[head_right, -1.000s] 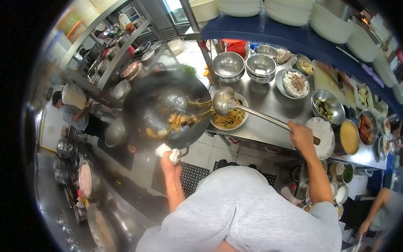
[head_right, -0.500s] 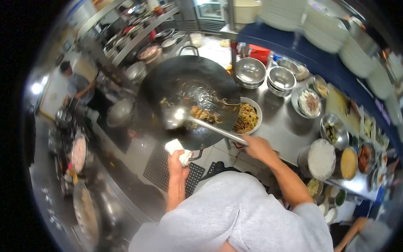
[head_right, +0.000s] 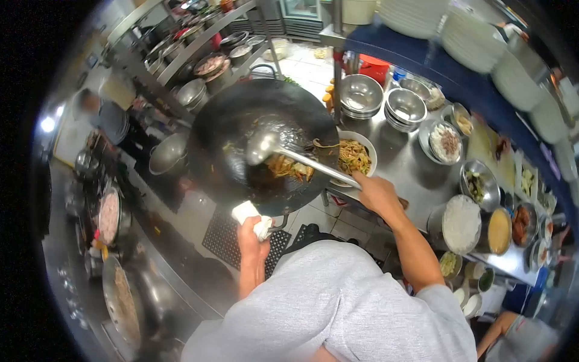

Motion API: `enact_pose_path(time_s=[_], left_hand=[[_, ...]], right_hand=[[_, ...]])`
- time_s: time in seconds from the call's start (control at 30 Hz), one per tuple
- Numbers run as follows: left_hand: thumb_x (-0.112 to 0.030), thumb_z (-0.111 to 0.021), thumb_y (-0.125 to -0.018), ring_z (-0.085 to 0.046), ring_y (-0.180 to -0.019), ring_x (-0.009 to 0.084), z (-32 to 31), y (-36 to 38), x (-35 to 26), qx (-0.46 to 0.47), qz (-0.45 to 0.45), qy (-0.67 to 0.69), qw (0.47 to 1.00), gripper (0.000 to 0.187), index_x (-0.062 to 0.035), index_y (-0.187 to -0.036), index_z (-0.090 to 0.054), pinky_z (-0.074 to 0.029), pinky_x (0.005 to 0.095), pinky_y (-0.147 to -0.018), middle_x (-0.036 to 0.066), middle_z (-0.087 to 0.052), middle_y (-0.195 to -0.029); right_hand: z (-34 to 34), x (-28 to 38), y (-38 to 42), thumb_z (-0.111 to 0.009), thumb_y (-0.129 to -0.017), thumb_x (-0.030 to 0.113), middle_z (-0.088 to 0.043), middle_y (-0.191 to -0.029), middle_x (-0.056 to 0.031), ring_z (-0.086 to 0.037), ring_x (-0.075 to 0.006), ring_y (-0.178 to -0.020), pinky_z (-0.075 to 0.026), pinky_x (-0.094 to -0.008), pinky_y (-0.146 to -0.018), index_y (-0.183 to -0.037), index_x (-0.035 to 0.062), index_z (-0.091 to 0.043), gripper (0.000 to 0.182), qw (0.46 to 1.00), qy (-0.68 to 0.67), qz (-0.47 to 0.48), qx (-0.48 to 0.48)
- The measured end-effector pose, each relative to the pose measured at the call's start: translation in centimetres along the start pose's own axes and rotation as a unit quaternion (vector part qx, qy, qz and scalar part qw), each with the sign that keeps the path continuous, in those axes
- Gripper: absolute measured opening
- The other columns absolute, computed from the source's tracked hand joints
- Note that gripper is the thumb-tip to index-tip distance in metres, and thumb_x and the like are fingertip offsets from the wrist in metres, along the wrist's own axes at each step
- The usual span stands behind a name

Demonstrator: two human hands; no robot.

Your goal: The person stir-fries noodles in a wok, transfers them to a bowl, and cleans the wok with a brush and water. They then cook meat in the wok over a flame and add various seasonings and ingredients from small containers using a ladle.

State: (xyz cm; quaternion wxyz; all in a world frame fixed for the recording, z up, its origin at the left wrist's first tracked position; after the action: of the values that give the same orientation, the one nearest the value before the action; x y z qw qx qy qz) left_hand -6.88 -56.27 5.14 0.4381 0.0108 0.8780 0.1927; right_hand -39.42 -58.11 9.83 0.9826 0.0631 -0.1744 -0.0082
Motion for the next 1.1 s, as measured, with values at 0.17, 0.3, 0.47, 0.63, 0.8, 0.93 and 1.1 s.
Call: enact_pose_path(time_s=[0.17,0.3,0.47,0.63,0.8,0.93,1.1], left_hand=[[-0.003,-0.053,-0.076,-0.063,-0.071,0.0243,0.7,-0.4,-0.2,0.007,0.003,0.0,1.0,0.035,0.0039,-0.11,-0.048,-0.056,0.0355,-0.064,0.012,-0.058,-0.09],[-0.004,-0.054,-0.076,-0.063,-0.073,0.0249,0.9,-0.5,0.1,0.009,0.011,-0.017,1.0,0.032,0.0046,-0.107,-0.051,-0.055,0.0361,-0.065,0.013,-0.06,-0.091],[0.0,-0.051,-0.075,-0.059,-0.073,0.0187,-1.3,0.2,-0.1,-0.008,0.041,-0.011,0.999,0.037,0.0003,-0.111,-0.047,-0.052,0.031,-0.06,0.008,-0.054,-0.09],[-0.001,-0.051,-0.075,-0.059,-0.072,0.0191,-1.2,-1.5,-0.1,0.01,0.022,0.003,1.0,0.034,0.0008,-0.109,-0.046,-0.053,0.0321,-0.061,0.008,-0.054,-0.089],[-0.006,-0.055,-0.075,-0.062,-0.063,0.0248,0.2,-5.0,0.4,-0.03,0.016,-0.038,0.999,0.025,0.0039,-0.098,-0.053,-0.053,0.0329,-0.058,0.013,-0.06,-0.076],[-0.005,-0.055,-0.075,-0.062,-0.065,0.0244,0.2,-4.6,-1.4,-0.019,-0.005,-0.065,0.998,0.021,0.0031,-0.095,-0.054,-0.054,0.0339,-0.059,0.013,-0.059,-0.078],[-0.002,-0.052,-0.074,-0.061,-0.079,0.0246,0.8,-3.4,-1.3,0.01,0.017,-0.07,0.997,0.044,0.0008,-0.118,-0.046,-0.055,0.0356,-0.063,0.013,-0.056,-0.098]], right_hand=[[2.4,-11.3,5.0,-0.052,-0.081,0.012,-0.063,-0.083,-0.0167,-0.061,-0.0384,-0.08,-0.045,-0.05,-0.065,-0.097,0.0132,-0.059,0.017,0.985,0.129,-0.006,-0.111],[6.5,-9.9,5.0,-0.055,-0.075,0.009,-0.063,-0.083,-0.0159,-0.06,-0.0384,-0.08,-0.046,-0.0499,-0.067,-0.095,0.0133,-0.058,0.021,0.982,0.137,-0.036,-0.128],[0.1,-7.7,3.6,-0.056,-0.075,0.01,-0.063,-0.084,-0.018,-0.059,-0.0408,-0.083,-0.045,-0.0506,-0.069,-0.096,0.0097,-0.056,0.021,0.993,-0.002,-0.118,-0.03],[-1.3,-12.0,8.6,-0.052,-0.078,0.01,-0.061,-0.08,-0.0188,-0.059,-0.0413,-0.08,-0.044,-0.0519,-0.067,-0.095,0.0106,-0.055,0.017,0.992,0.016,-0.086,-0.093],[2.8,-14.8,11.4,-0.055,-0.078,0.012,-0.06,-0.078,-0.017,-0.059,-0.0411,-0.078,-0.044,-0.0511,-0.066,-0.096,0.0106,-0.055,0.018,0.983,0.081,-0.122,-0.112],[4.7,-13.9,11.0,-0.055,-0.078,0.011,-0.061,-0.078,-0.0157,-0.06,-0.0392,-0.078,-0.045,-0.0497,-0.065,-0.096,0.0114,-0.056,0.018,0.976,0.099,-0.145,-0.132],[0.3,-9.6,7.1,-0.052,-0.077,0.007,-0.062,-0.078,-0.0165,-0.062,-0.0383,-0.076,-0.047,-0.0483,-0.065,-0.094,0.0101,-0.058,0.018,0.982,0.038,-0.12,-0.139]])
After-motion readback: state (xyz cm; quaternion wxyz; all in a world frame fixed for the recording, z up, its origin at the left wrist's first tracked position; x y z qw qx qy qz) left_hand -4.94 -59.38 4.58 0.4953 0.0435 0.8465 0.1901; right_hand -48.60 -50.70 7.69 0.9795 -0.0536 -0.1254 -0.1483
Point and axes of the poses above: each hand's wrist, its own y-axis away from the middle knuckle, its own z-axis out of the back of the hand, x = y × z, the point moved 8 cm from there along -y, towards the middle knuckle
